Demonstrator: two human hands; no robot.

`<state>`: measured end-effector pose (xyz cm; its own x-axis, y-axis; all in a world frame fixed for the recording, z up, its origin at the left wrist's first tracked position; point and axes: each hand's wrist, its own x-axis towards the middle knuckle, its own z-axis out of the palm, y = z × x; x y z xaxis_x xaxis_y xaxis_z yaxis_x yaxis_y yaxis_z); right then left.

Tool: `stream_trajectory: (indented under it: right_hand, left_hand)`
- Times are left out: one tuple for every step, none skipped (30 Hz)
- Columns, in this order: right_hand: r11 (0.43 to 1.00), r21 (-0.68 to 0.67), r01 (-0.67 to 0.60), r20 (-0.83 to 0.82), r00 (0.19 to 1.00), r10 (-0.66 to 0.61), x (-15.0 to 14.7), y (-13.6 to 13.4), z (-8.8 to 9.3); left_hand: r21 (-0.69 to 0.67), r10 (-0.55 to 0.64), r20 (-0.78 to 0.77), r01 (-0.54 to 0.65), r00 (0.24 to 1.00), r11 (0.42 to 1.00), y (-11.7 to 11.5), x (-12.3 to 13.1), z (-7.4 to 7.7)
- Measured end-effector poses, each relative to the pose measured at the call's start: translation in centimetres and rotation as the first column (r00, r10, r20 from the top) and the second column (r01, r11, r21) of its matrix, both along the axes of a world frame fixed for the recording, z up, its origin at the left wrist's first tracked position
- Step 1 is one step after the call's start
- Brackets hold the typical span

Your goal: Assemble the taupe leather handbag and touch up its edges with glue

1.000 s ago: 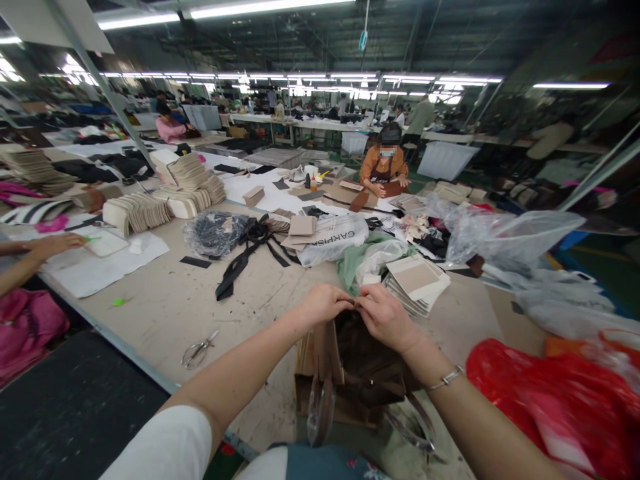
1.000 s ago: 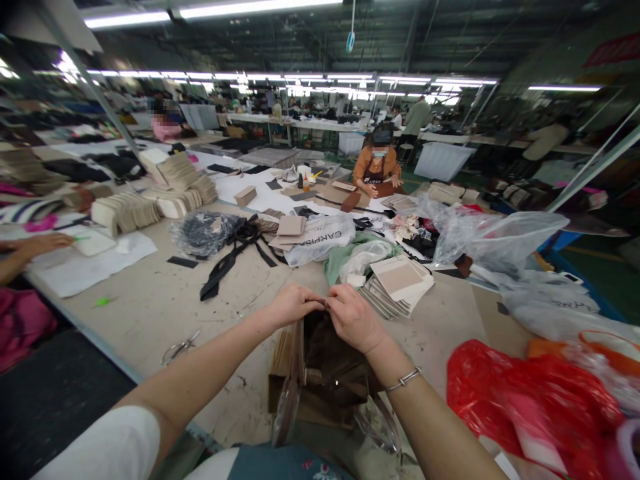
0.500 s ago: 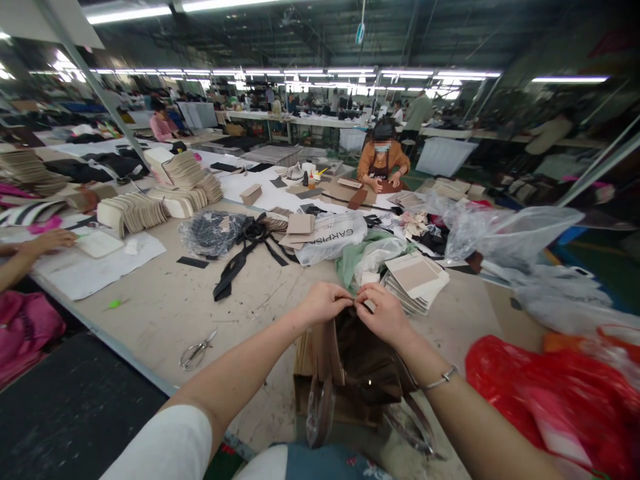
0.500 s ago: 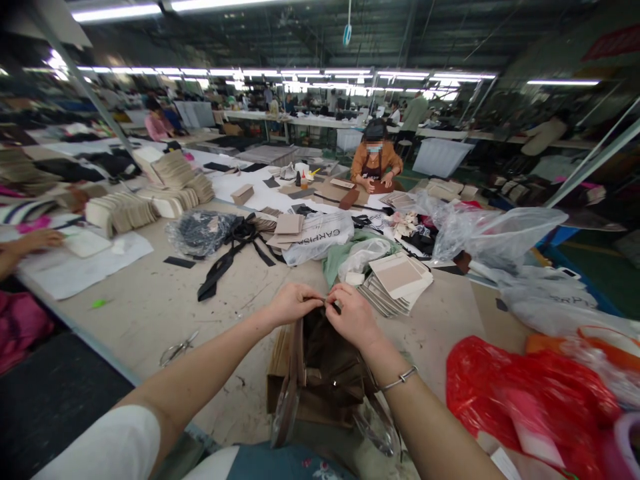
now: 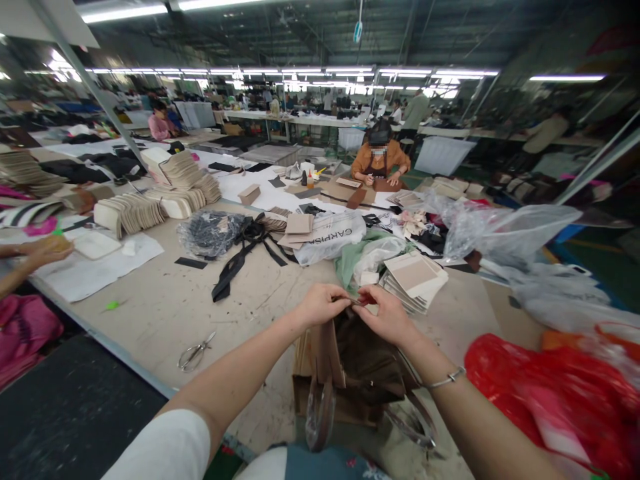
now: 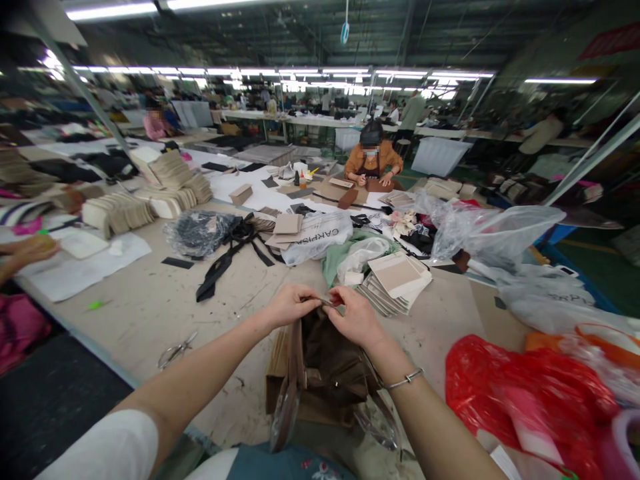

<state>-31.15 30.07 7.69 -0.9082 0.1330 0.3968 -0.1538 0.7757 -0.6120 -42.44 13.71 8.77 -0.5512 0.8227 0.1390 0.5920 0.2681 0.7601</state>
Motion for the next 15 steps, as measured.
stream_trajectory:
  right_hand:
    - [1.000,0.012,-0.017,0.012,1.000,0.017,0.07,0.11,0.00]
    - [0.999,0.026,-0.032,0.019,0.999,0.031,0.12,0.18,0.02]
    - [0.998,0.037,-0.041,0.025,0.999,0.040,0.14,0.21,0.05]
    - [0.998,0.039,-0.045,0.031,0.999,0.044,0.14,0.21,0.10]
    - [0.998,0.036,-0.045,0.042,0.998,0.044,0.13,0.18,0.17]
    - [0.999,0.032,-0.044,0.055,0.998,0.042,0.11,0.14,0.24]
    - [0.999,0.029,-0.042,0.068,0.997,0.040,0.09,0.09,0.33]
    - [0.999,0.027,-0.040,0.077,0.996,0.038,0.07,0.04,0.42]
    - [0.999,0.026,-0.042,0.085,0.996,0.040,0.05,0.01,0.51]
    - [0.998,0.026,-0.049,0.091,0.995,0.047,0.03,-0.02,0.60]
    - [0.998,0.029,-0.061,0.095,0.994,0.058,0.02,-0.03,0.69]
    - [0.997,0.034,-0.073,0.097,0.993,0.069,0.01,-0.04,0.77]
    - [0.996,0.040,-0.086,0.099,0.992,0.081,-0.01,-0.06,0.84]
    - [0.995,0.047,-0.092,0.100,0.991,0.087,-0.03,-0.07,0.90]
    - [0.994,0.053,-0.093,0.102,0.991,0.087,-0.06,-0.10,0.95]
  left_hand:
    - [0.005,0.004,0.005,-0.004,1.000,1.000,0.00,0.04,-0.01]
    - [0.009,0.008,0.011,-0.008,1.000,1.000,0.02,0.07,-0.02]
    - [0.012,0.010,0.015,-0.010,1.000,1.000,0.05,0.10,-0.03]
    - [0.015,0.010,0.018,-0.010,1.000,1.000,0.07,0.11,-0.05]
    - [0.018,0.010,0.022,-0.011,1.000,1.000,0.10,0.10,-0.09]
    - [0.022,0.013,0.025,-0.013,1.000,1.000,0.13,0.09,-0.16]
    - [0.026,0.016,0.029,-0.016,0.999,1.000,0.15,0.07,-0.26]
    - [0.031,0.020,0.033,-0.021,0.999,0.999,0.17,0.04,-0.38]
    - [0.039,0.024,0.037,-0.025,0.999,0.999,0.19,0.00,-0.50]
    - [0.047,0.026,0.041,-0.028,0.999,0.999,0.21,-0.02,-0.63]
    - [0.054,0.026,0.044,-0.028,0.999,0.998,0.23,-0.04,-0.73]
    - [0.059,0.023,0.044,-0.026,0.999,0.998,0.25,-0.05,-0.82]
    - [0.062,0.022,0.041,-0.024,0.999,0.998,0.27,-0.04,-0.87]
    - [0.063,0.021,0.036,-0.023,0.999,0.998,0.30,-0.02,-0.89]
    - [0.063,0.022,0.029,-0.024,0.999,0.998,0.34,0.01,-0.89]
